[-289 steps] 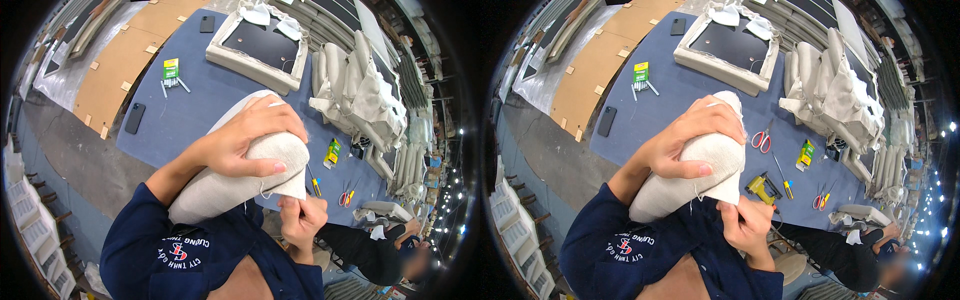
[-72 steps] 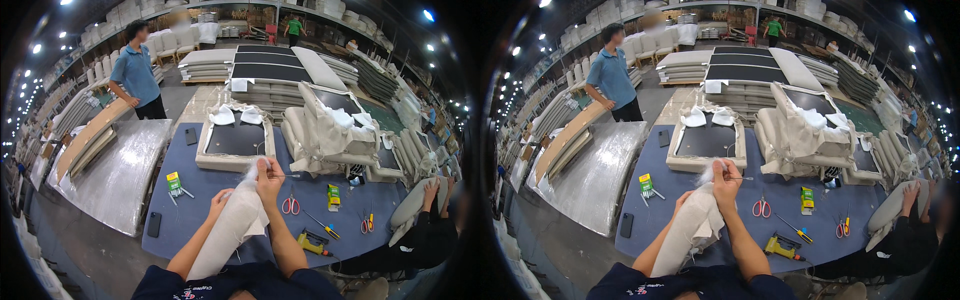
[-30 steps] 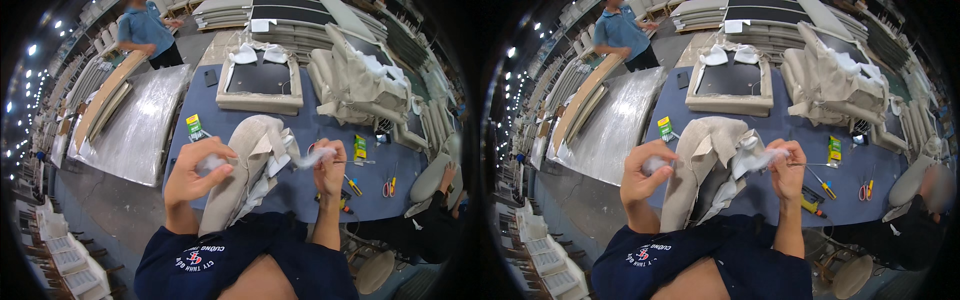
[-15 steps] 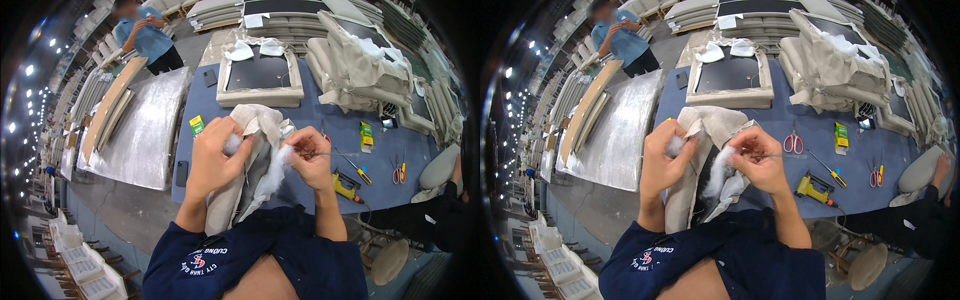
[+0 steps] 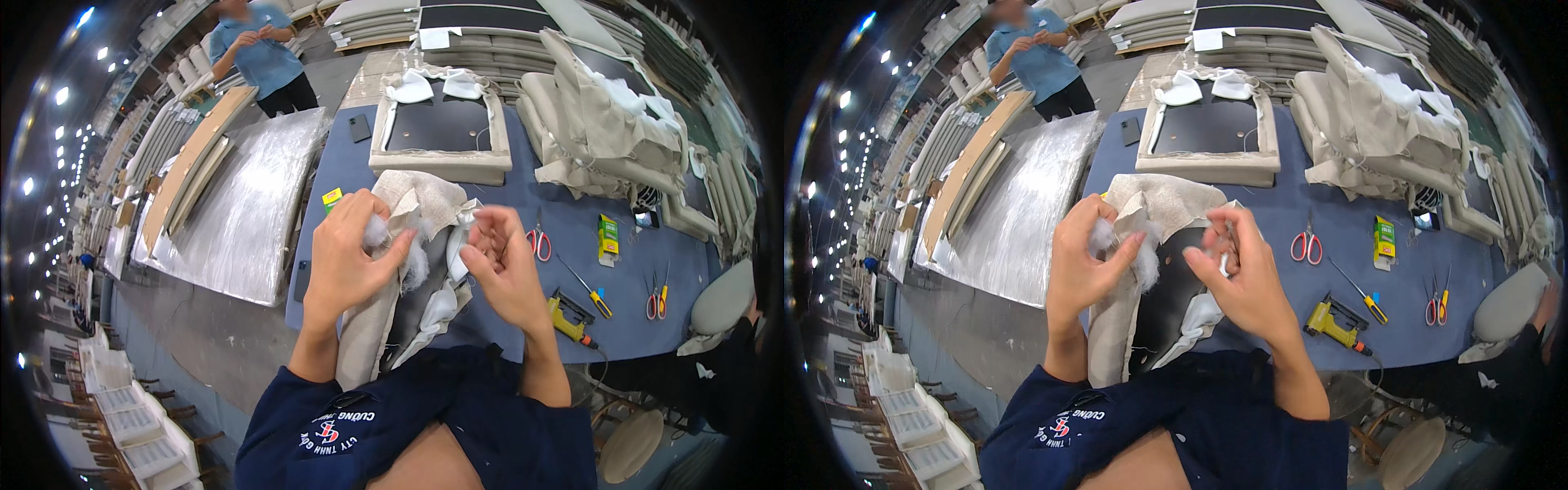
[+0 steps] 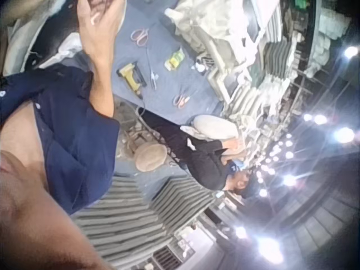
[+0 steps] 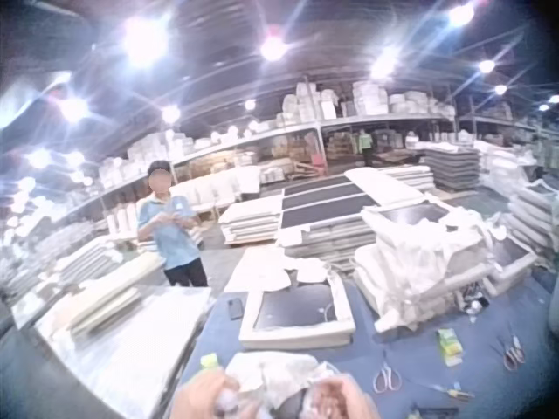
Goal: The person is upholstering a furniture component, likely a chair armrest. They use a staple gun to secure fabric, a screwdriver to adjust parts, and scissors to trim excess material. The person also adds stuffing to the component and uses a blue plastic tool to smooth the fabric.
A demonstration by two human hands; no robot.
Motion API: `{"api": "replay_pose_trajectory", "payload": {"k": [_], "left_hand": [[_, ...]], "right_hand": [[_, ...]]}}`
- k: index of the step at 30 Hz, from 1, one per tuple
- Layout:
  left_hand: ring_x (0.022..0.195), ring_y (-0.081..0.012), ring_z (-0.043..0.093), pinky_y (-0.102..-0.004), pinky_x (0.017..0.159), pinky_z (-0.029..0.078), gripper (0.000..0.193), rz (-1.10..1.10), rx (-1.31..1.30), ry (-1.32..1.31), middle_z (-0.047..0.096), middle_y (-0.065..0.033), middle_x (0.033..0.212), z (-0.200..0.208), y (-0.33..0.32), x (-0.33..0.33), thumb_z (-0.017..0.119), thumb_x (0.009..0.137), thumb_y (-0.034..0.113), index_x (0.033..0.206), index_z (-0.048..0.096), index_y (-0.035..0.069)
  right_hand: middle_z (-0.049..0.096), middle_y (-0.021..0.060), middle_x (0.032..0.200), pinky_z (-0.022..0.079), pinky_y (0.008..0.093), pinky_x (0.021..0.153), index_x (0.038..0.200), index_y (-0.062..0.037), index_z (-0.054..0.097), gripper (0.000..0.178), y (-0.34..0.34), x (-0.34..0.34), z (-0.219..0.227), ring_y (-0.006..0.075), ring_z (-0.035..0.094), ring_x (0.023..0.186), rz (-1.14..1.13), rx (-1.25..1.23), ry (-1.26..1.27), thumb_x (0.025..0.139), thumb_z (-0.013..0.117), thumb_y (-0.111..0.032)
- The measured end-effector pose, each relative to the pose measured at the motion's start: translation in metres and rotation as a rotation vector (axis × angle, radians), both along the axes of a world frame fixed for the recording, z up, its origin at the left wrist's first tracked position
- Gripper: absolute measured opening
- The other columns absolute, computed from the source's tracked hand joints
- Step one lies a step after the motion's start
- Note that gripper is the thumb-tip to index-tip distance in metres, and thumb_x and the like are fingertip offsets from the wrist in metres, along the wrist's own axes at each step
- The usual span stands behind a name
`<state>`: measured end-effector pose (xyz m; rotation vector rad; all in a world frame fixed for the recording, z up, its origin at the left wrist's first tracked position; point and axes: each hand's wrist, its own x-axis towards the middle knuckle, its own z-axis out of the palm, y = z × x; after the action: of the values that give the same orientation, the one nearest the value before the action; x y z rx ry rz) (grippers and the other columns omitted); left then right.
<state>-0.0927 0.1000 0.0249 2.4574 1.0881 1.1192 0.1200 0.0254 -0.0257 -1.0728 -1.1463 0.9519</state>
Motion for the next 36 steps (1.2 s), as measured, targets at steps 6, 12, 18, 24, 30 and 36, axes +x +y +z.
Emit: {"api": "replay_pose_trajectory", "payload": {"k": [6,12,18,24,30,36], "left_hand": [[0.072,-0.0326,0.058,-0.0397,0.064,0.045,0.033,0.047,-0.014,-0.026,0.057,-0.0106,0.080,0.000,0.007,-0.008,0.083,0.077,0.022,0.088,0.056,0.004],[0.068,-0.0277,0.054,-0.0364,0.062,0.043,0.031,0.031,-0.035,-0.069,0.055,-0.0115,0.079,-0.003,0.007,-0.014,0.081,0.080,0.017,0.089,0.056,0.001],[0.072,-0.0274,0.056,-0.0358,0.066,0.044,0.026,0.020,-0.019,-0.081,0.057,-0.0133,0.081,-0.003,0.005,-0.017,0.077,0.085,0.015,0.091,0.056,0.000],[0.075,-0.0336,0.057,-0.0418,0.067,0.044,0.020,-0.010,0.042,-0.090,0.057,-0.0143,0.082,-0.008,0.003,-0.018,0.071,0.089,0.014,0.091,0.057,0.001],[0.072,-0.0326,0.054,-0.0428,0.063,0.043,0.014,-0.051,0.098,-0.075,0.054,-0.0125,0.078,-0.008,-0.004,-0.018,0.068,0.086,0.010,0.085,0.057,0.002],[0.068,-0.0318,0.051,-0.0412,0.062,0.040,0.012,-0.161,0.156,-0.087,0.052,-0.0125,0.076,-0.004,-0.011,-0.011,0.068,0.082,0.003,0.081,0.056,0.001]], "right_hand": [[0.064,0.0131,0.087,0.049,0.0288,0.062,0.109,0.0053,0.062,0.015,-0.020,-0.001,-0.007,0.0184,0.062,0.071,-0.003,0.086,-0.359,0.101,0.061,-0.007],[0.066,0.0136,0.082,0.052,0.0332,0.062,0.107,0.0052,0.065,0.013,-0.016,-0.017,-0.004,0.0228,0.066,0.067,0.044,0.122,-0.417,0.099,0.062,-0.005],[0.066,0.0173,0.086,0.052,0.0374,0.065,0.106,0.0048,0.065,0.013,-0.010,-0.023,-0.007,0.0319,0.066,0.071,0.020,0.205,-0.522,0.097,0.063,-0.003],[0.063,0.0181,0.084,0.050,0.0403,0.066,0.106,0.0043,0.064,0.013,-0.007,-0.025,-0.008,0.0359,0.064,0.072,-0.023,0.240,-0.558,0.095,0.064,-0.002],[0.062,0.0181,0.084,0.050,0.0408,0.064,0.106,0.0040,0.064,0.014,-0.010,-0.023,-0.005,0.0368,0.063,0.072,-0.036,0.265,-0.586,0.093,0.065,0.000],[0.061,0.0173,0.082,0.049,0.0394,0.061,0.106,0.0044,0.064,0.016,-0.016,-0.022,-0.001,0.0355,0.062,0.069,-0.044,0.287,-0.610,0.091,0.066,0.003]]}}
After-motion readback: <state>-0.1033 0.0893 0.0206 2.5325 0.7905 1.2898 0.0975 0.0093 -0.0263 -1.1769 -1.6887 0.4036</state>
